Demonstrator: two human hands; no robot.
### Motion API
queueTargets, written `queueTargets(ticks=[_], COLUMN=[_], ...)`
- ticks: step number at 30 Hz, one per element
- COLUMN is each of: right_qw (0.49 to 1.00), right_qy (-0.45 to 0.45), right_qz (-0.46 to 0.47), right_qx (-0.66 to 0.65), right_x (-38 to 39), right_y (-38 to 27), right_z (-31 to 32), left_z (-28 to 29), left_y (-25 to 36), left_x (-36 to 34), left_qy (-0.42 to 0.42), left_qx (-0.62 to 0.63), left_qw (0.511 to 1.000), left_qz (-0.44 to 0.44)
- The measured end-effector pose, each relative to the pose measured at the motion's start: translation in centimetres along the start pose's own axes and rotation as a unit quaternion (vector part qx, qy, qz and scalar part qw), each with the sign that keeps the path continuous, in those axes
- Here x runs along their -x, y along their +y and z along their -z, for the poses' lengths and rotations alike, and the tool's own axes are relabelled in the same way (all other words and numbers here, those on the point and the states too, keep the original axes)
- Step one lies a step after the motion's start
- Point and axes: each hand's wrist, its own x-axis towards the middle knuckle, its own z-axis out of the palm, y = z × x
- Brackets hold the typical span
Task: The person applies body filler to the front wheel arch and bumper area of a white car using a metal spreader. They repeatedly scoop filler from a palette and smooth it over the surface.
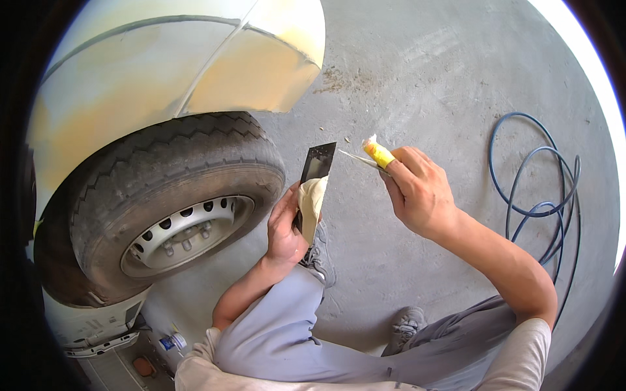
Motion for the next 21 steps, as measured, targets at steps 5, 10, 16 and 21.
queueTargets(ticks=[5, 10, 16, 21], right_qw=[0.995, 0.997, 0.998, 0.980], right_qy=[0.062, 0.028, 0.031, 0.109], right_qz=[0.070, 0.063, 0.045, 0.154], right_qx=[-0.031, -0.033, -0.034, -0.065], right_x=[-4.8, -9.2, -12.0, -13.2], right_y=[-3.3, -5.3, -6.2, -8.0], right_z=[2.8, 2.1, 2.6, 5.0], left_z=[2.3, 3.5, 4.4, 5.2], left_y=[-1.4, -2.5, -2.5, -3.2], left_x=[1.2, 2.2, 2.6, 2.5], left_qy=[-0.017, 0.018, 0.013, -0.008], left_qx=[-0.129, -0.169, 0.028, 0.093], left_qw=[0.991, 0.983, 1.000, 0.995], left_qz=[0.018, -0.072, 0.006, 0.019])
